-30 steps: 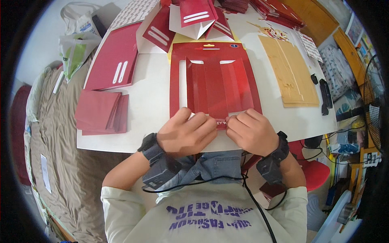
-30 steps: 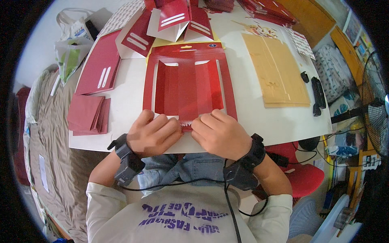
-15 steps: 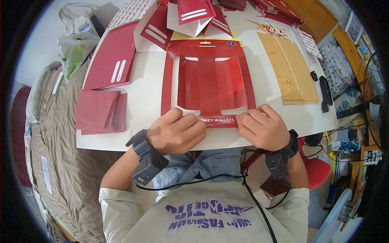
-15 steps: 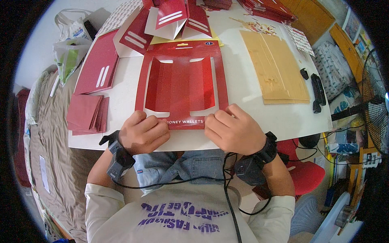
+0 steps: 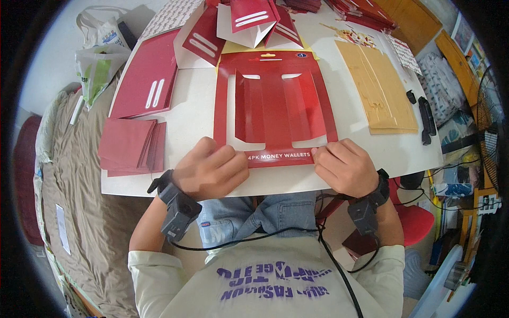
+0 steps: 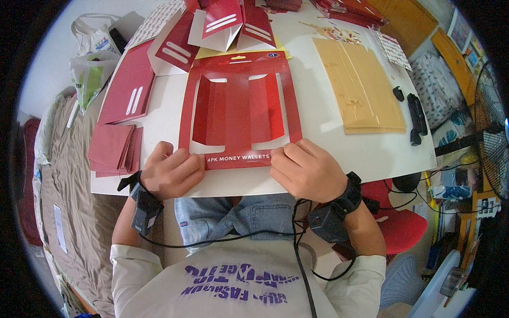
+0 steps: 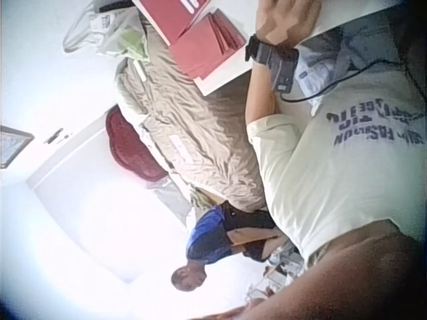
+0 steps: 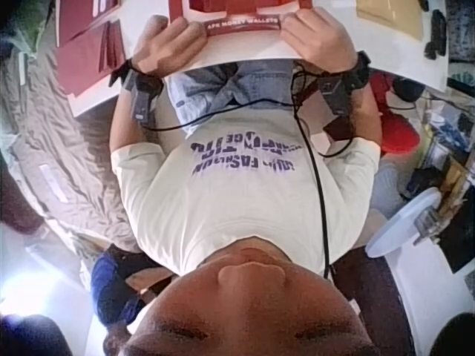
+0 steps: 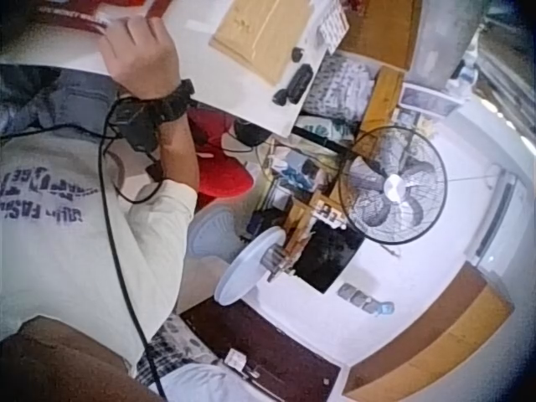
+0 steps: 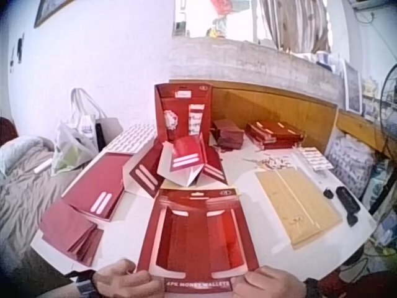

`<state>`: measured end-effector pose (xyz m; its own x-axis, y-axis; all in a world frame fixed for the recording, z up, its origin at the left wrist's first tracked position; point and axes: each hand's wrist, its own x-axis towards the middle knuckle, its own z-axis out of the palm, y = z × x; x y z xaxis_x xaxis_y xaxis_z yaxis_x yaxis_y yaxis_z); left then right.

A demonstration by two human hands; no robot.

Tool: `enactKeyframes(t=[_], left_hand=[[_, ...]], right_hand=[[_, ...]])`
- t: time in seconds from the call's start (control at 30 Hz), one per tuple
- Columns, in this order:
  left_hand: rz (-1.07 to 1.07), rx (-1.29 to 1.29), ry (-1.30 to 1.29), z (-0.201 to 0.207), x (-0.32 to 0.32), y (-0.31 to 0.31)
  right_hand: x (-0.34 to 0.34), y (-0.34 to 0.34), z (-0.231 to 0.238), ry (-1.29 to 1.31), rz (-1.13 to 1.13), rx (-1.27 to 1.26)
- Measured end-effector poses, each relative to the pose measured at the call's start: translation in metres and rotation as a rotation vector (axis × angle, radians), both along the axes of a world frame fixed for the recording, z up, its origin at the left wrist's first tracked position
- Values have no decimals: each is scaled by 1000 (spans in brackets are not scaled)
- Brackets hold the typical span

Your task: The recorder is assembling and labeling red cardboard wallets or envelopes.

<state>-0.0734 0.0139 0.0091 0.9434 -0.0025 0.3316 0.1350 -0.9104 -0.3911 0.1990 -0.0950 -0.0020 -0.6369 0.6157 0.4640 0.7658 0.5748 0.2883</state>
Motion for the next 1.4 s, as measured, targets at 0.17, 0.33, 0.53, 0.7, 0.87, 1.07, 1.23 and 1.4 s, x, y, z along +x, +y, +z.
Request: enactKeyframes(t=[0.17,0.33,0.53,0.7,0.87,1.07,1.23,1.4], left_hand=[[-31,16,-33,-4,0,1],[-33,10,-24,-10,-7,5],[23,-42,-73,-4,-17,7],[-52,0,-15,-4,-21,7],[-65,6,-7,-4,-19,6],[-54,-54,-7,-5,-7,3],[0,8,-56,-7,16,-8],[-43,-40,-108,-8,32,-14]], right_hand=[[2,-1,3,13,-71,3],[8,-7,7,-42,-102,0],[13,-13,5,-125,-111,25],[12,-13,3,-113,-67,48],[12,-13,1,-96,-72,40],[0,-6,5,-84,-73,78],[-8,0,6,-124,-75,81],[-13,2,8,-104,-25,22]])
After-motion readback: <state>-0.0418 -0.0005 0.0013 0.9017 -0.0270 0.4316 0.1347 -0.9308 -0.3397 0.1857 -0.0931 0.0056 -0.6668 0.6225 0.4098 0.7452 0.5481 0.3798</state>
